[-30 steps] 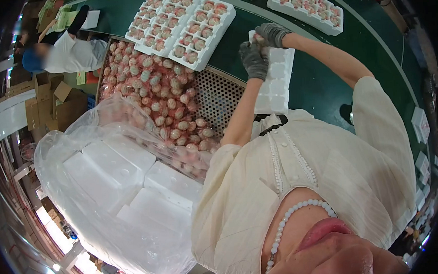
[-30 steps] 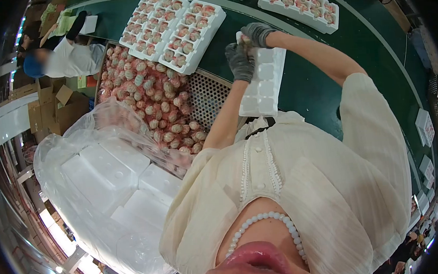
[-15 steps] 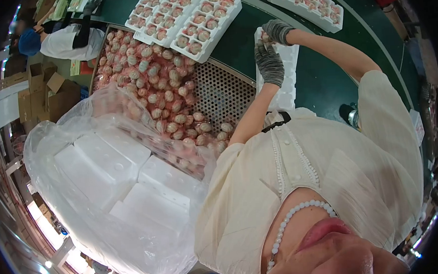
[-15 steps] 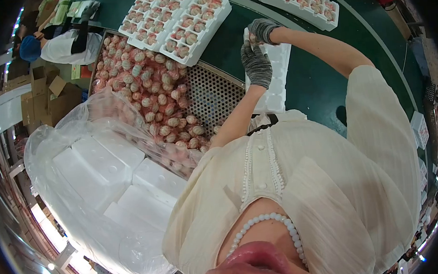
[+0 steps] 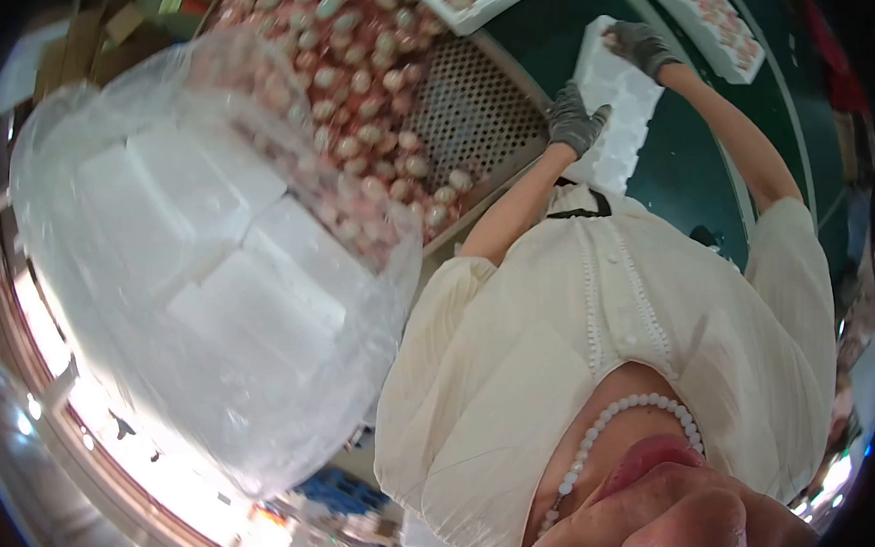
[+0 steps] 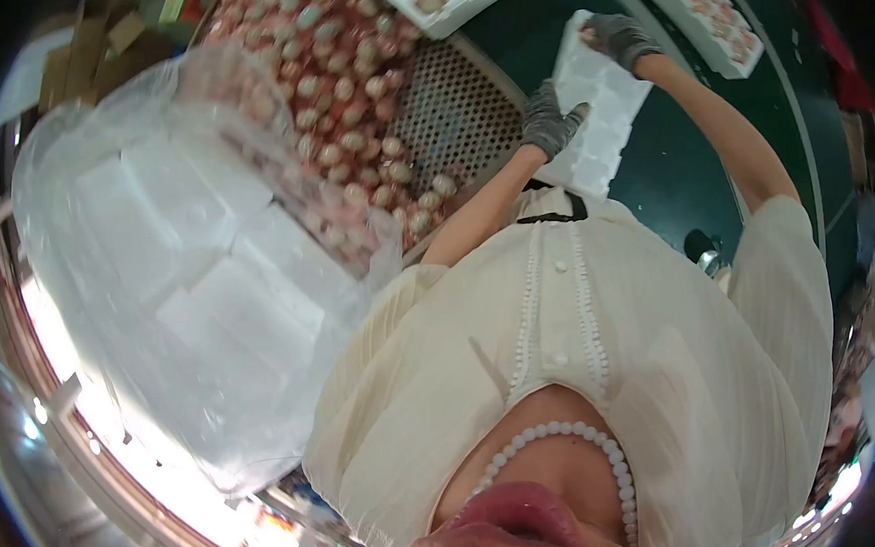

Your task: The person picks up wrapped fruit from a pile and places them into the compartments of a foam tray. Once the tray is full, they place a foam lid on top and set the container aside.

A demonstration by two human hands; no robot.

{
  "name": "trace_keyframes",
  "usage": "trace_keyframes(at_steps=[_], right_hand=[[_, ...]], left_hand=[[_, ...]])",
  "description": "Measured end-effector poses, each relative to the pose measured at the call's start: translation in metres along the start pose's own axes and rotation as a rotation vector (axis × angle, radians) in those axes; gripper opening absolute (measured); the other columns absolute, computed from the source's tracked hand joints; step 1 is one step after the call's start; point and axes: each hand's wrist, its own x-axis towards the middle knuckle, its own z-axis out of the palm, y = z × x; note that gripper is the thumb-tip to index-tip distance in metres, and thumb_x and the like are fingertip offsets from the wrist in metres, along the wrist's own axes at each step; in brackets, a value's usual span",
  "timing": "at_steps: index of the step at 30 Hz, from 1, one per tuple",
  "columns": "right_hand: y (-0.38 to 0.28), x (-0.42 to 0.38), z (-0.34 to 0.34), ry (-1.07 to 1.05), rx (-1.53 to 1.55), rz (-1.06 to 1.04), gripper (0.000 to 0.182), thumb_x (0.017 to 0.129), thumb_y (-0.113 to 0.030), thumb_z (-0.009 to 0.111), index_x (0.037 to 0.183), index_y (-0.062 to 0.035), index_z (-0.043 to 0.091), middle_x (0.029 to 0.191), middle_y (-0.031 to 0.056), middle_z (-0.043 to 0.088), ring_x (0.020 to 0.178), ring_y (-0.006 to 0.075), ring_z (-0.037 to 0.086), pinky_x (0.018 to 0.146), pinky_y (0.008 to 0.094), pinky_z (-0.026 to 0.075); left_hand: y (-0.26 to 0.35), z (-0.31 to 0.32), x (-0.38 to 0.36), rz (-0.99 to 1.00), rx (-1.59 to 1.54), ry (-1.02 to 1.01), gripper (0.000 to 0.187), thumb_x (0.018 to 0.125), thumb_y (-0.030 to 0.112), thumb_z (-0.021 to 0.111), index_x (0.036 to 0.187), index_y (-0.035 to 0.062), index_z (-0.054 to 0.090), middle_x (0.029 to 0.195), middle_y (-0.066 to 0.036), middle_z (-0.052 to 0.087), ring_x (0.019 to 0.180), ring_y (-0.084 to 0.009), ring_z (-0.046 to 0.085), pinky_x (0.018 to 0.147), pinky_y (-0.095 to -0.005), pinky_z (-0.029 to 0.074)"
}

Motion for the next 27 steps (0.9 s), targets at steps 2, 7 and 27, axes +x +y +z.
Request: trace_keyframes(at_steps=[2,7,27], right_hand=[[-0.013,0.001,0.000,-0.043,0.052,0.072,0.022,0.075,-0.021,0.051,0.089,-0.0039,0.056,0.074,0.0175,0.057,0.066,0.0303,0.056,0.060,0.0354,0.044],[-0.014,-0.014,-0.007,-0.024,0.169,0.223,0.019,0.076,-0.017,0.050,0.090,-0.0043,0.054,0.071,0.0158,0.056,0.062,0.0250,0.054,0.059,0.0328,0.043],[-0.009,-0.034,0.037,0.387,0.100,0.033,0.018,0.076,-0.020,0.053,0.088,-0.0067,0.053,0.082,0.0135,0.056,0.076,0.0310,0.054,0.067,0.0378,0.043]], left_hand=[[-0.002,-0.018,0.007,-0.178,-0.379,-0.324,0.066,0.068,0.028,0.056,0.119,-0.0049,0.030,0.117,-0.024,0.036,0.111,-0.0347,0.034,0.097,-0.0429,0.021],[0.004,0.012,0.001,0.047,-0.123,-0.078,0.062,0.067,0.024,0.055,0.117,-0.0033,0.033,0.112,-0.023,0.041,0.107,-0.0341,0.037,0.095,-0.0422,0.024],[0.010,0.026,-0.010,-0.322,-0.249,-0.076,0.039,0.074,0.029,0.045,0.096,-0.0032,0.047,0.091,-0.022,0.051,0.088,-0.0357,0.049,0.082,-0.0424,0.037]])
